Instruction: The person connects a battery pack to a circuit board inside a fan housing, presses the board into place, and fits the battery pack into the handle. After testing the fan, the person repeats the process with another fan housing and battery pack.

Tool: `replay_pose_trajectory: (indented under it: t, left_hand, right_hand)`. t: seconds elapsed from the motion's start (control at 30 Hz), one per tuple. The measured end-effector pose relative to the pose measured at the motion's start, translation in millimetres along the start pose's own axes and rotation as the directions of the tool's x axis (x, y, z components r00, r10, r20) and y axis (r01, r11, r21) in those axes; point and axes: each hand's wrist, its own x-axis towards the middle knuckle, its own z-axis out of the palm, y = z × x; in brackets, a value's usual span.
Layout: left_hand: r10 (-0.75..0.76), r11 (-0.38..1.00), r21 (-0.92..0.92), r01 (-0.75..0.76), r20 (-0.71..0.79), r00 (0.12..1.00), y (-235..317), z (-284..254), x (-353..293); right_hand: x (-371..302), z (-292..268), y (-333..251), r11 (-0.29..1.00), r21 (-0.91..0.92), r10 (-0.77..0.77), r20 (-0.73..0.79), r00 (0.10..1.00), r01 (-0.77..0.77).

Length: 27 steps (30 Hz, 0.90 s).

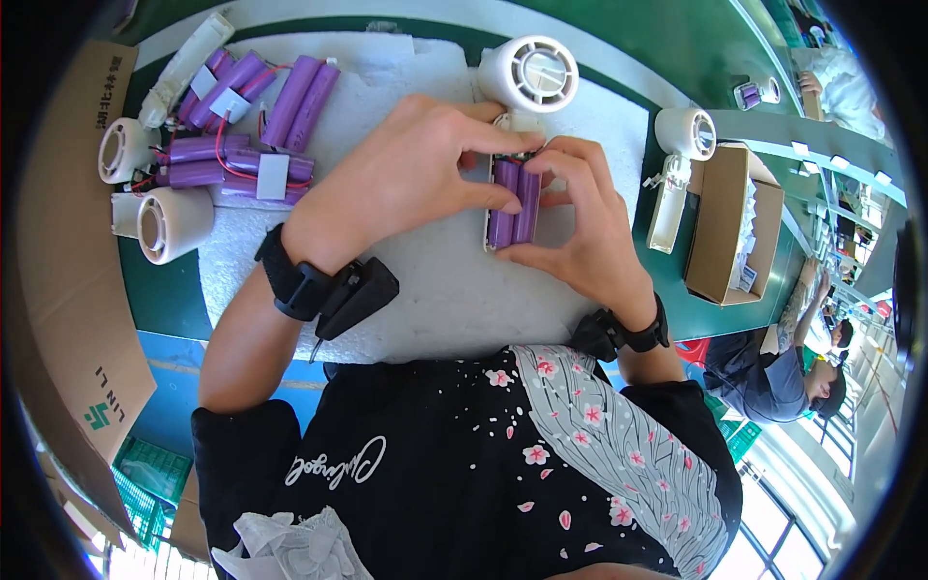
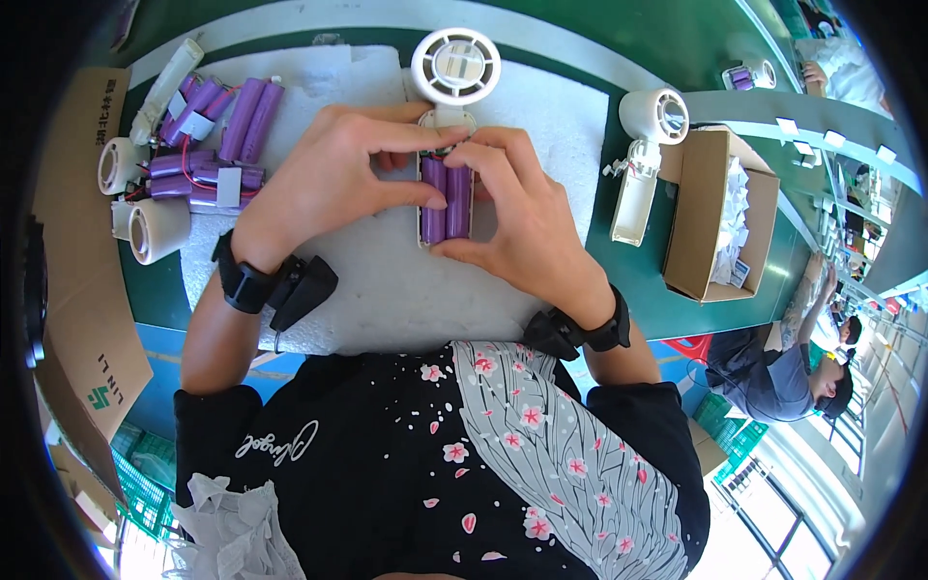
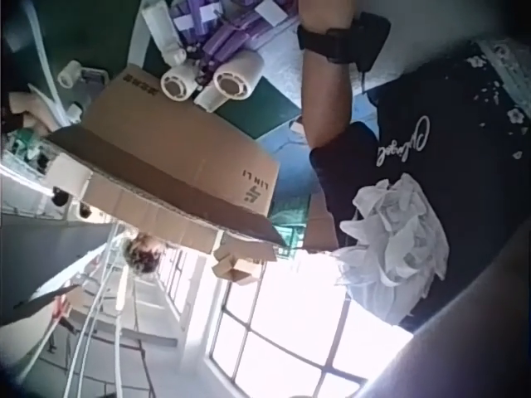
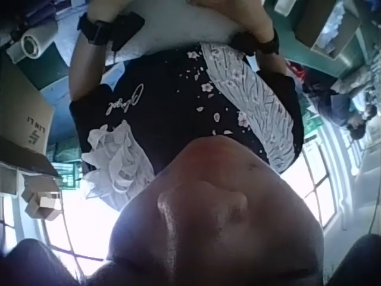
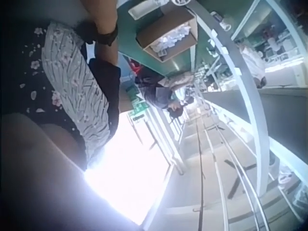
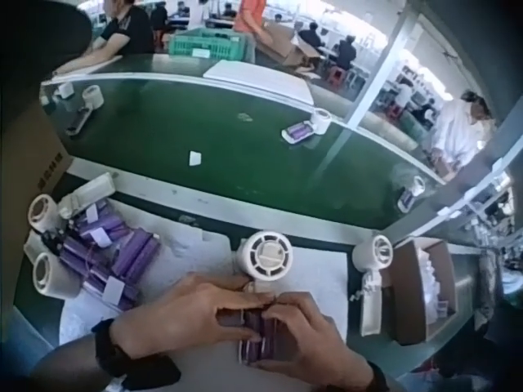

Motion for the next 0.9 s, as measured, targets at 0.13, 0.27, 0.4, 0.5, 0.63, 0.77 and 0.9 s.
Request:
replay_pose_trajectory:
  t: [0.13, 0.27, 0.4, 0.5, 0.63, 0.77, 0.9]
  left_hand:
    - [0.034, 0.999, -0.02, -0.034, -0.014, 0.999, -8, 6, -4]
    - [-0.055, 0.998, 0.015, 0.055, 0.026, 0.998, 1, 6, -5]
    - [-0.051, 0.998, 0.025, 0.05, 0.02, 0.999, 3, 11, -4]
    - [-0.035, 0.999, 0.005, 0.035, 0.039, 0.999, 3, 11, -4]
    - [-0.025, 1.0, 0.0, 0.025, 0.039, 0.999, 1, 10, -4]
    - [-0.01, 1.0, 0.003, 0.01, 0.048, 0.999, 6, 9, -2]
    - [-0.003, 1.0, 0.006, 0.003, 0.076, 0.997, 2, 8, -3]
  right_hand:
    - [2, 0, -3, 0.999, 0.028, -0.044, -0.043, 0.998, 0.045]
    - [5, 7, -3, 0.998, 0.03, -0.043, -0.119, 0.992, 0.046]
    - [3, 10, 2, 0.997, -0.021, -0.072, -0.22, 0.973, 0.069]
    - [4, 10, 6, 0.995, -0.04, -0.103, -0.255, 0.961, 0.096]
    - [7, 5, 1, 0.988, -0.068, -0.148, -0.228, 0.962, 0.136]
    - [3, -2, -3, 0.966, -0.176, -0.217, -0.155, 0.964, 0.189]
    - [-4, -5, -14, 0.942, -0.254, -0.244, -0.064, 0.968, 0.22]
